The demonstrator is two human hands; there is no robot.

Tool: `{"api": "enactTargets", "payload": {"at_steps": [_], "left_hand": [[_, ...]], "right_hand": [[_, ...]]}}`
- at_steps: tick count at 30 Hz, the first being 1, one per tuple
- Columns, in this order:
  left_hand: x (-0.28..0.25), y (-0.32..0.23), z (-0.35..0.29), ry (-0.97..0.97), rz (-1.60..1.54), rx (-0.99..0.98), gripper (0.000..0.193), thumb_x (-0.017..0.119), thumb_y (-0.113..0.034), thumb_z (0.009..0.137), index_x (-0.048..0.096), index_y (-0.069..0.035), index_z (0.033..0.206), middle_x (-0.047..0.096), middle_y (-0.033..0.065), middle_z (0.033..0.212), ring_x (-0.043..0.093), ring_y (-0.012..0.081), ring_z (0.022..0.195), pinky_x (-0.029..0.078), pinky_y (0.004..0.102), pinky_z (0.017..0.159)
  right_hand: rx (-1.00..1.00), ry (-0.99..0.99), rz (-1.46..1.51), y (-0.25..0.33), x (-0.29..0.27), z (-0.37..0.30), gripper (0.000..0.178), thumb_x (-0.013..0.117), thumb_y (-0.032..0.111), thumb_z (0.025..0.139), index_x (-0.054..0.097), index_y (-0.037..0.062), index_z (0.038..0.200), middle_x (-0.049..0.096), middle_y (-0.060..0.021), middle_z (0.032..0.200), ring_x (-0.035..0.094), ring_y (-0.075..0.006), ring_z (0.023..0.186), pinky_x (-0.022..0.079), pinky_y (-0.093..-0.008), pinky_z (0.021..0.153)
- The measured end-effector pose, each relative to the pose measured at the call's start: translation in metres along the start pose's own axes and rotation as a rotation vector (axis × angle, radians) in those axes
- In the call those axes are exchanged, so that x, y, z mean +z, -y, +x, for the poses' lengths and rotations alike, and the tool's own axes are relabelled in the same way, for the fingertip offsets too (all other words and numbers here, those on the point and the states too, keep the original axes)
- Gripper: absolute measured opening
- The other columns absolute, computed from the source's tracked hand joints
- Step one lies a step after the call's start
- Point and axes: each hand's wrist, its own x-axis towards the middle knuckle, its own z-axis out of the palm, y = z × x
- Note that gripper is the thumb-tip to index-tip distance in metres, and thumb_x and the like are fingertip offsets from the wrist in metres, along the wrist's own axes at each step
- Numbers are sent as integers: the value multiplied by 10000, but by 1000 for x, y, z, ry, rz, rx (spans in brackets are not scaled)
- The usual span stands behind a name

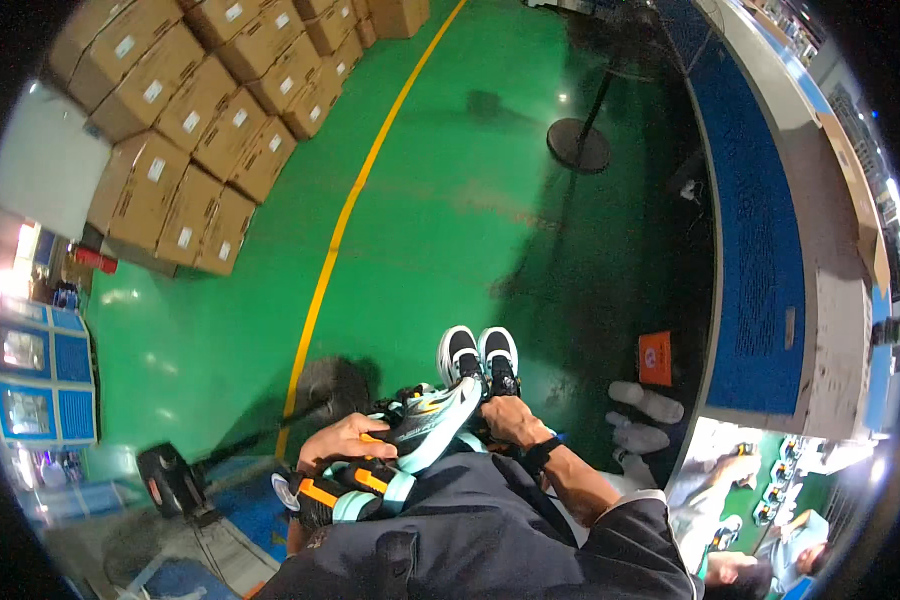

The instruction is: Operating a lasting machine to shape shoes and moving finished footwear onto a conveyor belt.

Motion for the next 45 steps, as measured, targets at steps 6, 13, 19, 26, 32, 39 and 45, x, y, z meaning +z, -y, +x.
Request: {"api": "enactTargets", "payload": {"at_steps": [6, 13, 19, 26, 32, 39, 45], "left_hand": [[-118, -81, 57, 17, 37, -124, 449, 699, -435, 851, 690, 6, 933, 657, 46, 735, 601, 108, 694, 467, 278, 631], [-277, -137, 195, 85, 10, -222, 637, 721, -493, 803, 653, 60, 1111, 704, 80, 872, 623, 117, 843, 481, 265, 770], [-462, -236, 325, 82, 82, -113, 483, 727, -410, 832, 687, -2, 1087, 688, 37, 880, 601, 106, 841, 471, 283, 759], [-644, -385, 420, 182, 117, -168, 447, 713, -405, 856, 693, -23, 1087, 680, 1, 897, 580, 80, 837, 449, 248, 744], [-790, -490, 582, 128, 215, -293, 486, 721, -397, 837, 668, 5, 1105, 686, 33, 964, 605, 88, 873, 462, 249, 772], [-959, -610, 754, 150, 417, -183, 448, 678, -437, 875, 692, -24, 1048, 672, 12, 860, 579, 82, 821, 459, 252, 751], [-1097, -690, 925, 300, 293, 28, 366, 687, -344, 883, 690, -14, 1044, 681, 15, 855, 592, 86, 795, 457, 240, 710]], "right_hand": [[68, 90, 216, -47, -112, 77, 171, 651, 151, 768, 707, 62, 903, 691, -191, 843, 687, -347, 840, 549, -435, 732], [294, 218, 280, -159, -219, 198, 297, 625, 128, 784, 690, 109, 1073, 699, -182, 980, 673, -346, 957, 535, -424, 798], [318, 17, 349, -247, -347, 350, 257, 645, 210, 820, 691, 96, 1046, 676, -179, 997, 645, -321, 969, 500, -425, 804], [275, 97, 280, -265, -594, 507, 321, 660, 222, 818, 659, 107, 1117, 681, -214, 1029, 649, -366, 1027, 520, -439, 885], [209, -62, 221, -413, -713, 664, 200, 643, 154, 769, 677, 42, 932, 680, -210, 898, 670, -385, 865, 548, -433, 722], [279, -65, 330, -533, -901, 772, 233, 657, 126, 762, 685, 78, 988, 688, -183, 928, 668, -348, 943, 525, -438, 788], [386, 9, 369, -668, -1009, 885, 214, 641, 146, 782, 692, 64, 974, 686, -187, 901, 673, -354, 899, 526, -452, 765]]}}
